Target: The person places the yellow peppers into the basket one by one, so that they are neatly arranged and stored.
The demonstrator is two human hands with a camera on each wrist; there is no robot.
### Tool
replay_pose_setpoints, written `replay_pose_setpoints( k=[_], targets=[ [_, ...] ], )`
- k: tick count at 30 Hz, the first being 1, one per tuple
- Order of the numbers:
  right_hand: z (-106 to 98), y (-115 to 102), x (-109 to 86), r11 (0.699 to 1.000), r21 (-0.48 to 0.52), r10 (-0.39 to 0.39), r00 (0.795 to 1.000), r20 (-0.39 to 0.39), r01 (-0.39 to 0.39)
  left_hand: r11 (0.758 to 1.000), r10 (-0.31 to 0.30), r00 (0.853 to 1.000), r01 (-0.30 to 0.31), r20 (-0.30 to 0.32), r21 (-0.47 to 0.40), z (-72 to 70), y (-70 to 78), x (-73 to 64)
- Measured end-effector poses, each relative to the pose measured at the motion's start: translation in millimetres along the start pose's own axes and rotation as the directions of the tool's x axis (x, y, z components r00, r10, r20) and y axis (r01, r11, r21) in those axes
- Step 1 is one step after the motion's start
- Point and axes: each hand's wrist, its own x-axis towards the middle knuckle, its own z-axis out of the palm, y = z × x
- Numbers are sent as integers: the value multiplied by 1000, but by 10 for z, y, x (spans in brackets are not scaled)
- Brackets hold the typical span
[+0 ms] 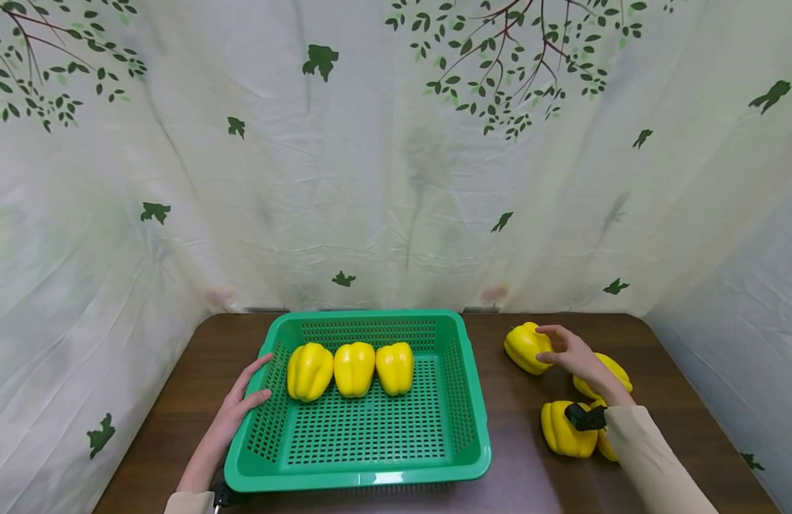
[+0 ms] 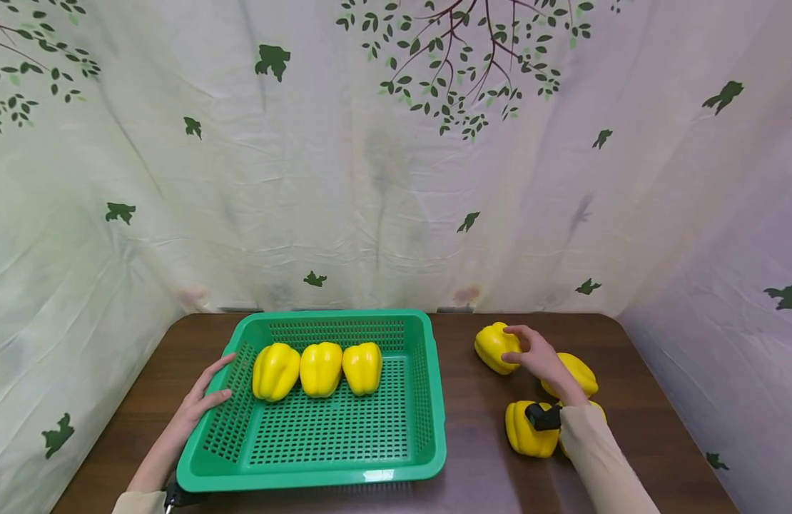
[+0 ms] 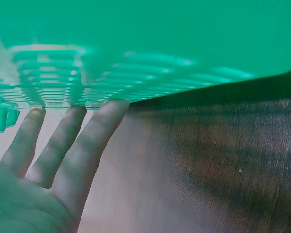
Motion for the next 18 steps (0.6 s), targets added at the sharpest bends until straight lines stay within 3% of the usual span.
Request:
replay_pose_setpoints(
  k=[11, 18],
  targets=[
    [55, -42, 14, 996, -45, -72, 996, 46, 74, 1000, -3, 1000, 3, -1, 4, 2, -4, 3],
    [44, 53, 105, 998, -50, -39, 991, 127, 46, 999, 32, 999, -32, -4, 21, 2, -7, 4]
  ],
)
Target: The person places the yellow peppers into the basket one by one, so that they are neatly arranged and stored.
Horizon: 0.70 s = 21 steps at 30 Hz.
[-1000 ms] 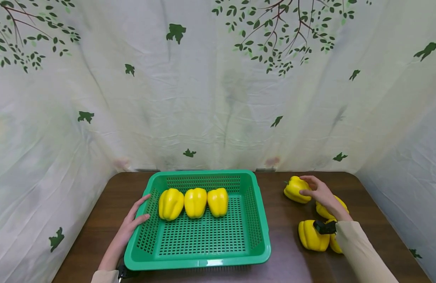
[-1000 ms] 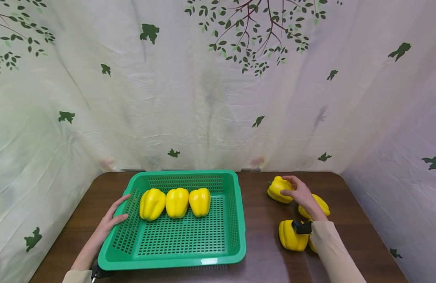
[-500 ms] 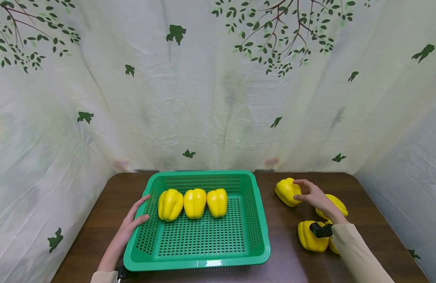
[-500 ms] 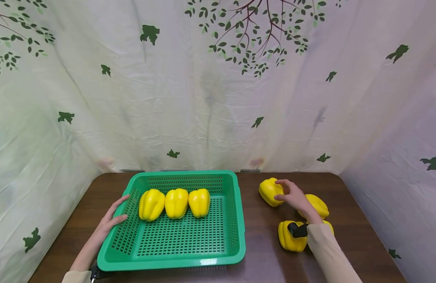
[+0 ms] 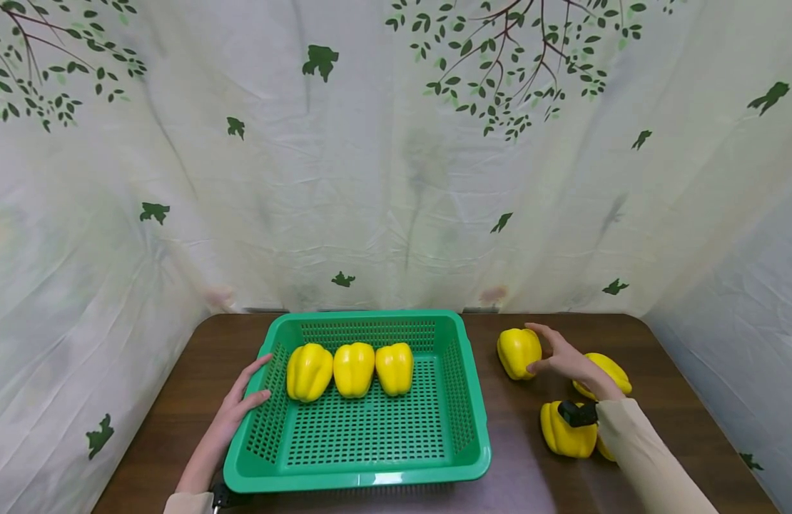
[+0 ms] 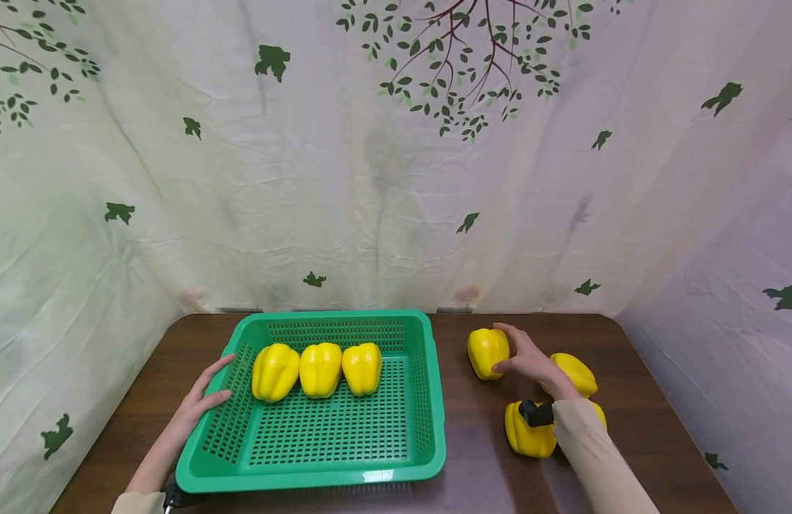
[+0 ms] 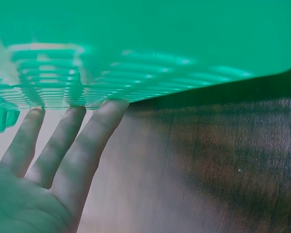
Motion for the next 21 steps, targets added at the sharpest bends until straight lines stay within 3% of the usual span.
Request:
replay_pose_setpoints(
  k=[7, 21],
  targets=[
    [86, -24, 63, 1000, -22, -11, 1000, -19, 10, 999, 32, 999, -32, -13, 28, -2, -1, -1],
    [258, -17, 141, 998, -12, -68, 993, -95, 67, 1000, 14, 1000, -14, -2, 6, -4, -9, 0]
  ],
)
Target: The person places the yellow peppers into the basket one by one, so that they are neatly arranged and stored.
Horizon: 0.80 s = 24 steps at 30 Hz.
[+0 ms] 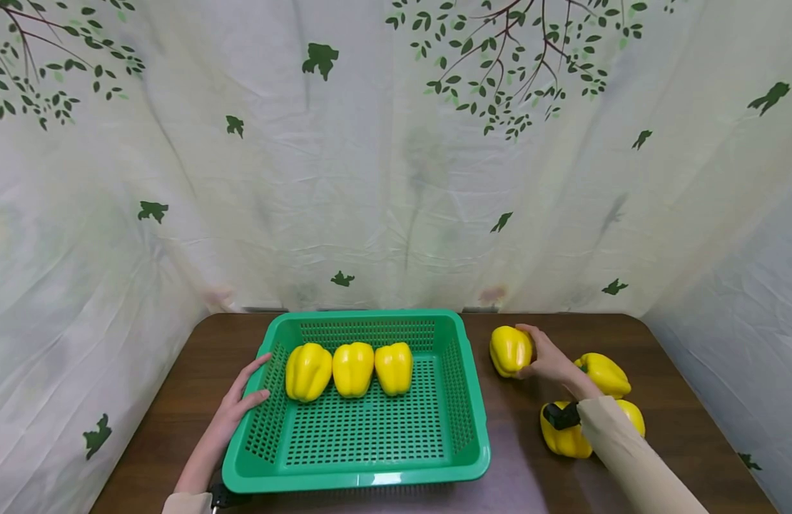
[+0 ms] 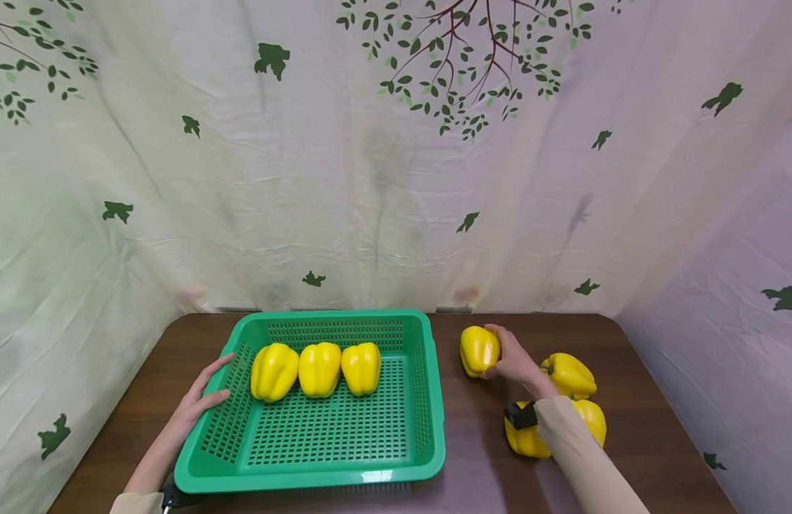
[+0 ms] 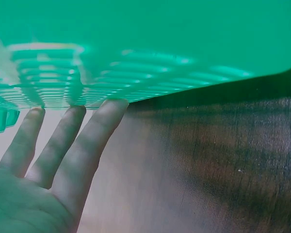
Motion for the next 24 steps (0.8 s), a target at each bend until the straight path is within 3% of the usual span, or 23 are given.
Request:
replay_pose_setpoints(
  k=[5, 16, 24],
  targets=[
    [30, 1, 3, 999, -30, 15, 999, -36, -16, 1000, -21, 1000, 21, 7, -15, -4, 6, -5],
    [5, -130, -52, 999, -17, 34, 996, -82, -35, 1000, 21, 1000, -21, 0, 6, 1, -4, -8],
    [-37, -242, -111, 999, -20, -34, 995, -96, 32, 1000, 13, 1000, -13, 4, -7, 0, -2, -9]
  ],
)
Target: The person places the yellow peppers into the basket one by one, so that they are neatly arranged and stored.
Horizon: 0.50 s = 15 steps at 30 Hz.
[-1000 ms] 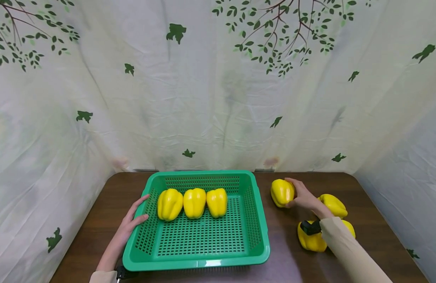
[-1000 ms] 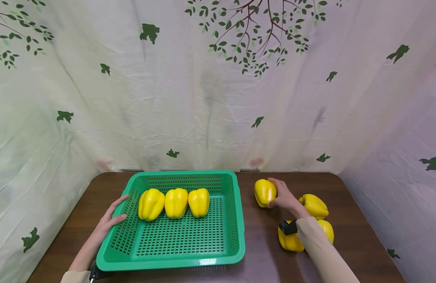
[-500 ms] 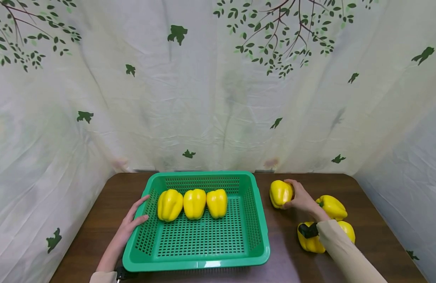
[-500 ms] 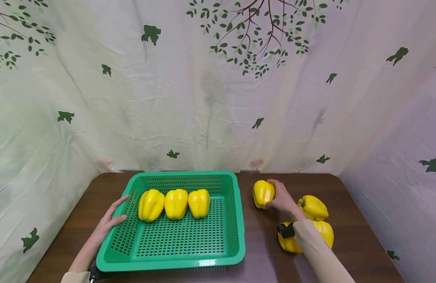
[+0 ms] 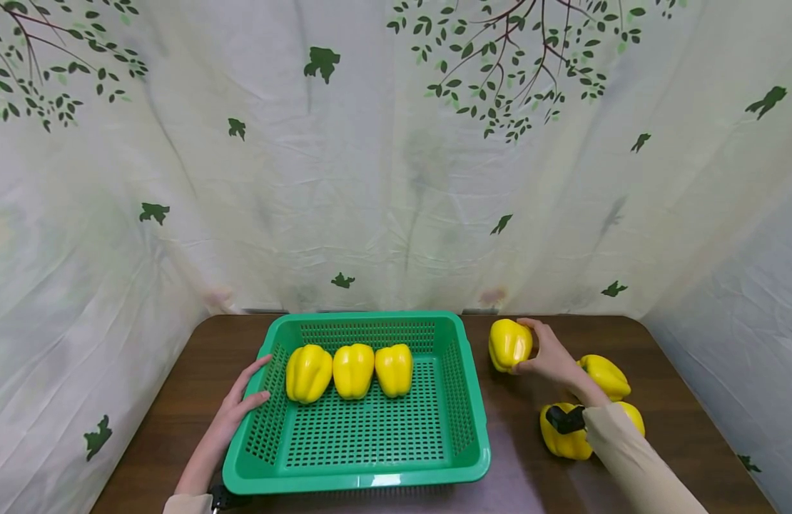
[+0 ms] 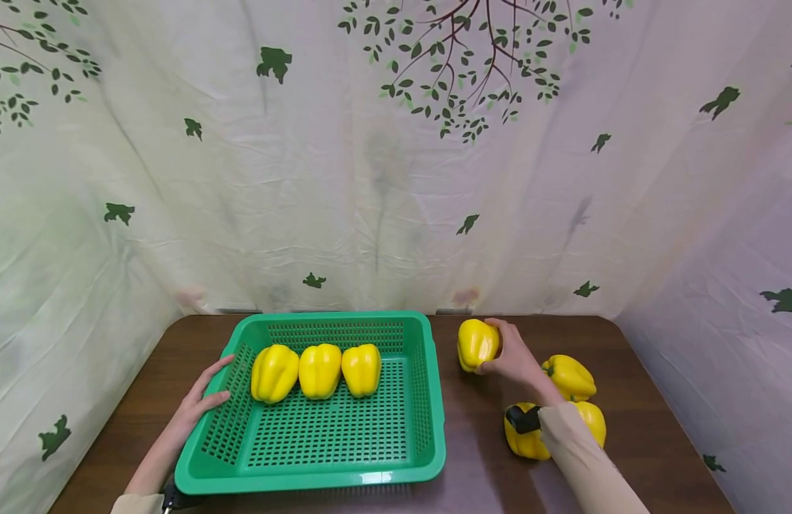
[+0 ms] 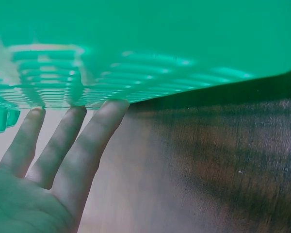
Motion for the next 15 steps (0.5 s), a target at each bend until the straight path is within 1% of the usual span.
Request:
replay_pose_setpoints(
  k=[3, 7, 10, 15],
  targets=[
    [-8, -14, -16, 999, 2, -37, 999, -7, 37, 1000, 0, 1000, 0, -1, -1, 0, -2, -1],
    [-23, -42, -41, 998, 39, -57, 998, -4, 58, 1000, -6, 1000, 6, -1, -2, -1, -6, 2],
    [-39, -82, -62, 995, 65, -69, 998, -3, 69, 1000, -20, 1000, 20, 2, -12, -2, -6, 6],
    [-68, -168, -90, 989, 80, -121, 993, -11, 121, 999, -39, 999, 39, 6, -23, -3, -3, 5]
  ],
)
